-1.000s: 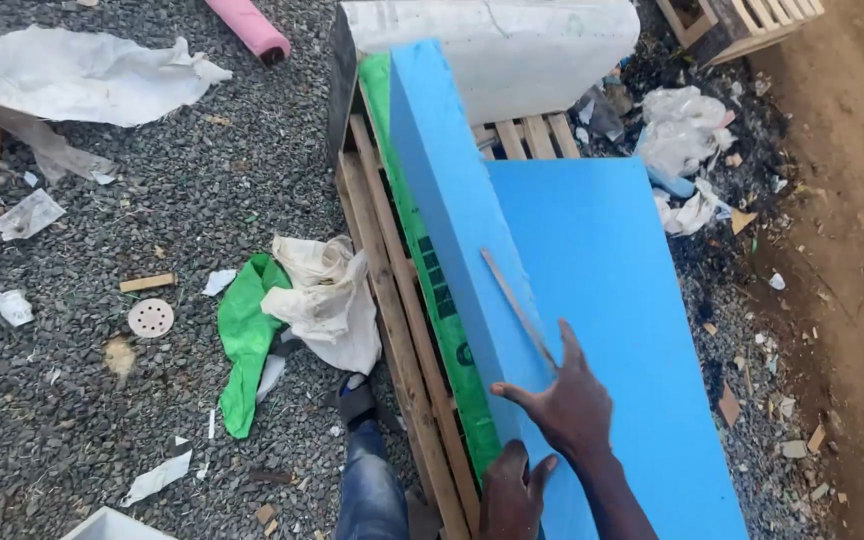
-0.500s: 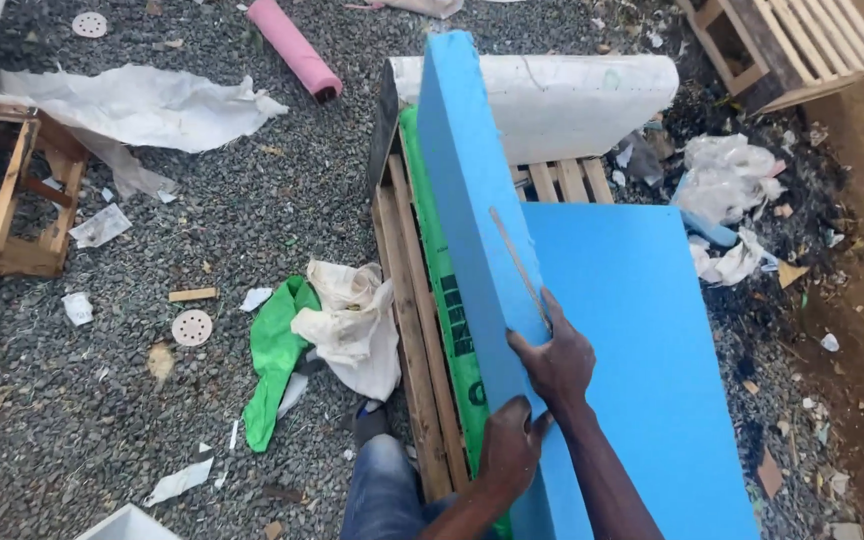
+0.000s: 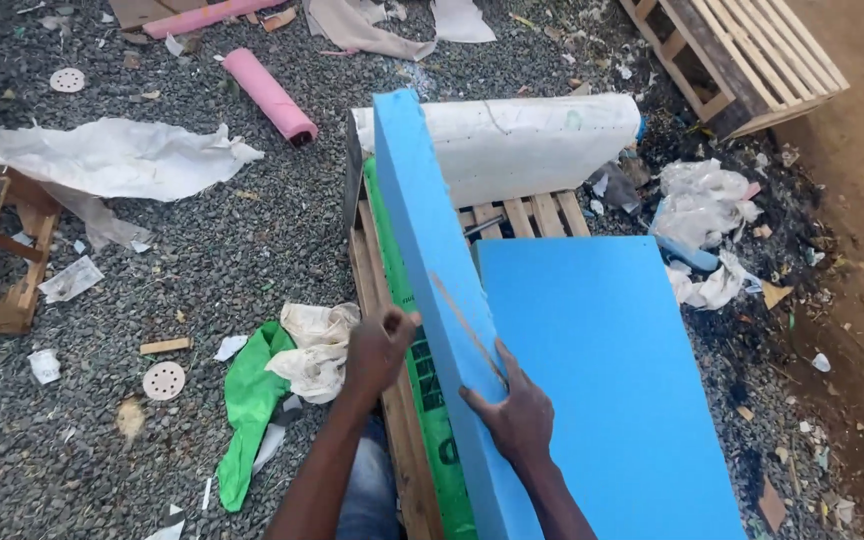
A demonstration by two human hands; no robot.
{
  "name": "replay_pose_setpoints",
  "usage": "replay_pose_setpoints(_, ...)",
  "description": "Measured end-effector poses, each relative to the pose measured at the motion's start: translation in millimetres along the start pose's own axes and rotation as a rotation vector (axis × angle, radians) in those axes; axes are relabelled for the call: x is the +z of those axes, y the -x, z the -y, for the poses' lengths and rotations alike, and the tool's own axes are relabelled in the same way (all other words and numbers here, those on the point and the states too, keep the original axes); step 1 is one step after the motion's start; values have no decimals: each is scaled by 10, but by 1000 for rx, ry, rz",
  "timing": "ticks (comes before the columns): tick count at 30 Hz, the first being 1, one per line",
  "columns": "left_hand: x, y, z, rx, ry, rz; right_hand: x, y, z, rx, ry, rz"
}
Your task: The person cuts a large blue foam board using a knife. They score the foam along a straight line and then snap it apart to separate the pieces.
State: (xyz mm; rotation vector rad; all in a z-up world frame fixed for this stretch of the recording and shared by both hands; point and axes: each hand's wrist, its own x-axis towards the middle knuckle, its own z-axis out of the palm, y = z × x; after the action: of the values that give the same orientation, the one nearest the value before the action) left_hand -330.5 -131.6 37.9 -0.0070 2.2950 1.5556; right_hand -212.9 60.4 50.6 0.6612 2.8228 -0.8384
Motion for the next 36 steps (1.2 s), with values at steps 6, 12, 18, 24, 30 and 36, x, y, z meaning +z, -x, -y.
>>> replay_pose_setpoints(6, -222, -2729, -142, 280, -18, -664, -174, -242, 183, 298, 100, 235)
replay_pose_setpoints(12, -29, -3785, -22, 316, 35, -521, -627, -597, 609, 588, 21, 194)
replay_pose_setpoints(18, -1, -3570, -132, 342, 141, -474, -917, -1473, 1684, 375, -230, 56)
replay_pose_setpoints(24, -76, -3507, -138, 287, 215, -404, -419, -2603, 1949, -88, -257, 45)
replay_pose_setpoints(30, 10, -3542, -127, 301, 218, -495, -88, -3237, 1905, -342, -52, -100)
replay_pose_setpoints(36, 78, -3563, -106, 340, 174, -614, -7, -3413, 1927, -454, 84, -175)
